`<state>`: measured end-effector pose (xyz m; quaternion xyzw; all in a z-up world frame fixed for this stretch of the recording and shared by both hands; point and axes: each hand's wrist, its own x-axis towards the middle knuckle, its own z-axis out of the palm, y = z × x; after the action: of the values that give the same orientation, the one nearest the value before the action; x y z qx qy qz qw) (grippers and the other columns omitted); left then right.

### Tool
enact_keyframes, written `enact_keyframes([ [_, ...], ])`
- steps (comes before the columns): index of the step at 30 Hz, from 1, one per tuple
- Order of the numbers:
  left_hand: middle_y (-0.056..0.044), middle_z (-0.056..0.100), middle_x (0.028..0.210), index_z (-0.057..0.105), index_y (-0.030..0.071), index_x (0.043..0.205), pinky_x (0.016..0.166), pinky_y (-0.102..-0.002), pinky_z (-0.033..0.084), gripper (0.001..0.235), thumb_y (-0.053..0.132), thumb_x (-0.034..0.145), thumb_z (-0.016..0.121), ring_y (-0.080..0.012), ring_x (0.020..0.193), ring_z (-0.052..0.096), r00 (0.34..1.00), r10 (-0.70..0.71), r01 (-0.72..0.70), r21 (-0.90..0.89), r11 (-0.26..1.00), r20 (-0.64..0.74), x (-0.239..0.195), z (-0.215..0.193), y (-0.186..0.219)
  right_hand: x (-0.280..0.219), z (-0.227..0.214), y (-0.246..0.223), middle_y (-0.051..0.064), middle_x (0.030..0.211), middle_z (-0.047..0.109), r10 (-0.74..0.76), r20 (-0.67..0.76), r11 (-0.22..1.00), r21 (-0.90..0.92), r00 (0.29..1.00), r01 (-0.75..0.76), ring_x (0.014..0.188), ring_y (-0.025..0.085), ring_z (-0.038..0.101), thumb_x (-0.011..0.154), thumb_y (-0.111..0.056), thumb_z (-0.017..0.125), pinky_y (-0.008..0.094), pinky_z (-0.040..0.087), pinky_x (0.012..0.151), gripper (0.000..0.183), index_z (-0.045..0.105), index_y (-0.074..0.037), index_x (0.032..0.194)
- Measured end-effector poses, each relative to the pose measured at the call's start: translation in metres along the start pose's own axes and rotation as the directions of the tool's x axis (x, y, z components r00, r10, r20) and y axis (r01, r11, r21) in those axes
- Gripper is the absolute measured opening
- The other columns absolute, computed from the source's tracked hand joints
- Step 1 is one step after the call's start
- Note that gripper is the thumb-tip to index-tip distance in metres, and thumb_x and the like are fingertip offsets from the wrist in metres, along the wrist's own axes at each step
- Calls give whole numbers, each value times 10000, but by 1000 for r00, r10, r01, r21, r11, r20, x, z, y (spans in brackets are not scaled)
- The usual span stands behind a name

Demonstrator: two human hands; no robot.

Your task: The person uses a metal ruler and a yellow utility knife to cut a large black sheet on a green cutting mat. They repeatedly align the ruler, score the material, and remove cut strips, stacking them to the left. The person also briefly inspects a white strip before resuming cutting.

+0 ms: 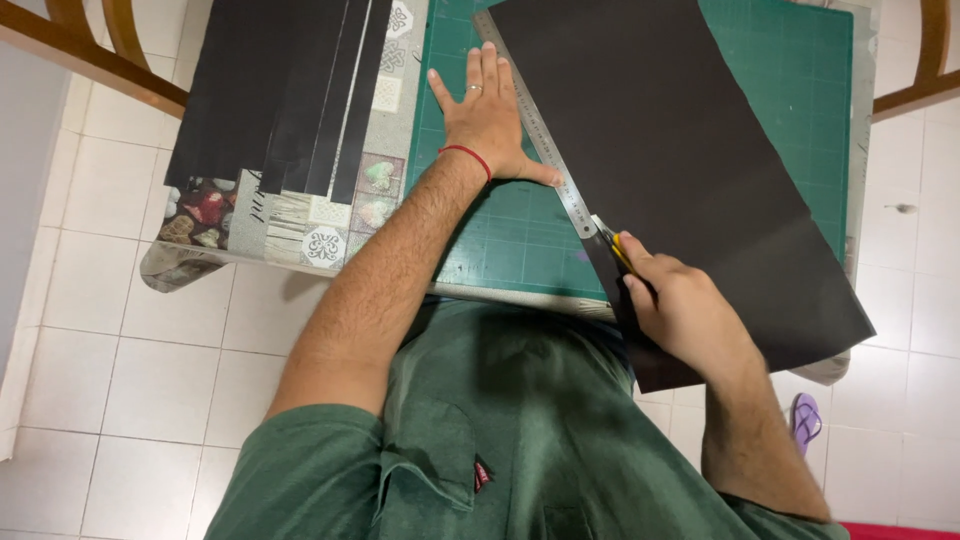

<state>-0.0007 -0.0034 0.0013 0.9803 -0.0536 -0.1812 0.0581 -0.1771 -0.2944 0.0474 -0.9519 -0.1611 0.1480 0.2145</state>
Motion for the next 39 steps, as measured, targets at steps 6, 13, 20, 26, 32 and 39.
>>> enact_keyframes([
  [6, -225, -117, 1900, -11, -58, 1802, 1259, -893, -21, 1917, 1186, 531, 704, -408, 1746, -125, 1000, 5, -5, -11, 1000, 1, -2, 0, -1, -15, 7, 15, 159, 1317, 800, -23, -11, 998, -56, 1000, 22, 1137, 376, 761, 1085, -158, 590, 459, 584, 1009, 607, 565, -66, 1685],
  [13, -221, -118, 1903, -16, -50, 1804, 1262, -886, -29, 1905, 1174, 543, 719, -402, 1749, -126, 1000, 4, -4, -10, 1000, -1, -1, 1, -1, -17, 8, 17, 164, 1275, 804, -32, -12, 998, -57, 999, 31, 1113, 373, 767, 1089, -159, 592, 462, 600, 984, 601, 567, -57, 1681],
  [20, -232, -96, 1902, -18, -70, 1793, 1253, -901, -21, 1899, 1115, 554, 797, -415, 1747, -116, 997, 43, -46, -60, 997, -60, -1, 4, -6, -19, 4, 14, 160, 1383, 792, -79, -82, 997, -5, 993, 79, 1220, 329, 754, 1075, -157, 641, 383, 539, 1090, 622, 559, -47, 1682],
  [26, -215, -16, 1909, 54, -40, 1795, 1263, -894, 21, 1832, 1088, 565, 809, -413, 1753, -35, 995, 56, -61, -54, 997, -80, -2, 7, -3, -18, 8, 36, 87, 1372, 807, 290, -142, 953, 138, 946, -271, 643, 245, 658, 1016, -343, 716, 356, 556, 856, 728, 569, -166, 1707],
  [32, -72, 622, 1433, 713, 243, 1366, 1112, -767, 406, 712, 609, 798, 936, -384, 1418, 555, 681, 661, -534, 404, 743, -315, 27, 52, 23, 6, 40, 94, 29, 1154, 791, 300, -447, 950, 219, 843, -222, 1137, 282, 803, 996, -383, 916, 363, 637, 875, 314, 838, -181, 1222],
  [39, 41, 723, 1252, 753, 322, 1167, 1063, -514, 523, 317, 379, 901, 916, -254, 1264, 628, 642, 767, -729, 318, 606, 13, 4, 22, 46, 20, 19, 69, 265, 1647, 638, 171, -395, 977, 185, 902, -104, 1624, 426, 489, 998, -194, 869, 565, 412, 1314, 312, 755, 38, 1172],
])
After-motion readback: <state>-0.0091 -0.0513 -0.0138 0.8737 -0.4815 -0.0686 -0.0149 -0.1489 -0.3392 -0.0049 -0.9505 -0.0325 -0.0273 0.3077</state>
